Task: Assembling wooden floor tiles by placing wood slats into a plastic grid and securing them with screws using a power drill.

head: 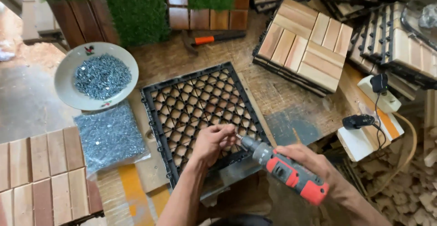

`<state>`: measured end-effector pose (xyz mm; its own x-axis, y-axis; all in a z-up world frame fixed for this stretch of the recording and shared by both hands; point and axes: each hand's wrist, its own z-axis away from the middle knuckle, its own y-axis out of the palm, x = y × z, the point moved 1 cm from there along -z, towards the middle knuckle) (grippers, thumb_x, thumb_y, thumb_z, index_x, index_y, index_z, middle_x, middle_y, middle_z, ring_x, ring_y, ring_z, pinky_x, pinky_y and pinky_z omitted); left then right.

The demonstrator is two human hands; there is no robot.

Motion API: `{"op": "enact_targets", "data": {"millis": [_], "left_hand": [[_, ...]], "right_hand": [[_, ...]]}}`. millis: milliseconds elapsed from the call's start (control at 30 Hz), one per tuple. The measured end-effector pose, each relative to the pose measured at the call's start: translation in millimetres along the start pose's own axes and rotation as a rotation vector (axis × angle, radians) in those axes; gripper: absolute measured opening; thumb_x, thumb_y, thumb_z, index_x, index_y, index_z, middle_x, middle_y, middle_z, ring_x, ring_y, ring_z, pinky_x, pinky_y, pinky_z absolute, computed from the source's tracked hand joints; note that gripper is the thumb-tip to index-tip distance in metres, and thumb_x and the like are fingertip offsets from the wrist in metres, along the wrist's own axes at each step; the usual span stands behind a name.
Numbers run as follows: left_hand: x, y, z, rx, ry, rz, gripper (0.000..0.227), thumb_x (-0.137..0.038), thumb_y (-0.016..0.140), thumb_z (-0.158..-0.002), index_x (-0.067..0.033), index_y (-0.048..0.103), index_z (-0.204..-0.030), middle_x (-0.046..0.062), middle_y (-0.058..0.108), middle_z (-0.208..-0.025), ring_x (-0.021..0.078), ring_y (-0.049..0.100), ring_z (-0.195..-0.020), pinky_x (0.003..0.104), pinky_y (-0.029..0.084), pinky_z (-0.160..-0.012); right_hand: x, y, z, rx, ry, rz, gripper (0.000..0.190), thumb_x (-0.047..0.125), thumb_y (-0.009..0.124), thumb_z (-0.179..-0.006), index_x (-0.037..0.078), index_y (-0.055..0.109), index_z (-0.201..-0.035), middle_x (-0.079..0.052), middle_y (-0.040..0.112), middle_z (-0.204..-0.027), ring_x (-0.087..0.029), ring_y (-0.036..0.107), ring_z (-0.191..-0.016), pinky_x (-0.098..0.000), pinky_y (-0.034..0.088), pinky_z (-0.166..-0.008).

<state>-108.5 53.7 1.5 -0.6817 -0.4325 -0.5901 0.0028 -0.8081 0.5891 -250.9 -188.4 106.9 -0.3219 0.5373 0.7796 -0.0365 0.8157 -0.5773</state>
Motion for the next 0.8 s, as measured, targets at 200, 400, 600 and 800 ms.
{"op": "enact_targets", "data": {"millis": [200, 400, 600, 800], "left_hand": [[-19.8, 53.9, -29.3, 0.066, -0.068, 0.091, 0.033, -0.036, 0.079, -0.091, -0.0040, 0.069, -0.095, 0.009, 0.073, -0.075, 0.0142, 0.076, -0.069, 0.027, 0.064, -0.076], [-64.7, 65.8, -40.6, 0.035, -0.008, -0.158, 0.078, -0.055, 0.061, -0.096, 0.0168, 0.058, -0.127, 0.035, 0.072, -0.109, 0.0337, 0.077, -0.091, 0.040, 0.064, -0.077], [-53.5, 15.0, -53.4, -0.419, 0.953, -1.532, 0.067, -0.057, 0.067, -0.094, -0.0087, 0.059, -0.140, 0.015, 0.059, -0.138, 0.0343, 0.048, -0.138, 0.050, 0.036, -0.115], [-44.3, 5.9, -52.9, -0.279, 0.740, -1.706, 0.123, -0.085, 0.065, -0.078, 0.0049, 0.034, -0.157, 0.024, 0.019, -0.169, 0.0383, 0.012, -0.157, 0.047, 0.000, -0.128]], "right_hand": [[27.0, -27.3, -55.2, -0.147, 0.116, 0.083, 0.074, 0.004, 0.085, -0.066, 0.003, 0.064, -0.137, -0.017, 0.069, -0.134, -0.034, 0.068, -0.119, -0.0507, 0.048, -0.102], [65.8, -54.2, -143.9, 0.024, 0.359, 0.034, 0.011, 0.001, 0.083, -0.066, 0.003, 0.073, -0.070, -0.009, 0.068, -0.049, -0.020, 0.069, -0.043, -0.0328, 0.057, -0.051], [87.2, -55.4, -190.6, 0.052, 0.787, -0.002, 0.010, -0.004, 0.074, -0.066, -0.006, 0.072, -0.076, -0.020, 0.064, -0.049, -0.028, 0.064, -0.042, -0.0403, 0.054, -0.051], [78.5, -40.3, -203.1, 0.080, 0.872, 0.090, 0.005, 0.000, 0.075, -0.067, -0.002, 0.072, -0.071, -0.018, 0.065, -0.050, -0.025, 0.066, -0.045, -0.0359, 0.055, -0.051]]}}
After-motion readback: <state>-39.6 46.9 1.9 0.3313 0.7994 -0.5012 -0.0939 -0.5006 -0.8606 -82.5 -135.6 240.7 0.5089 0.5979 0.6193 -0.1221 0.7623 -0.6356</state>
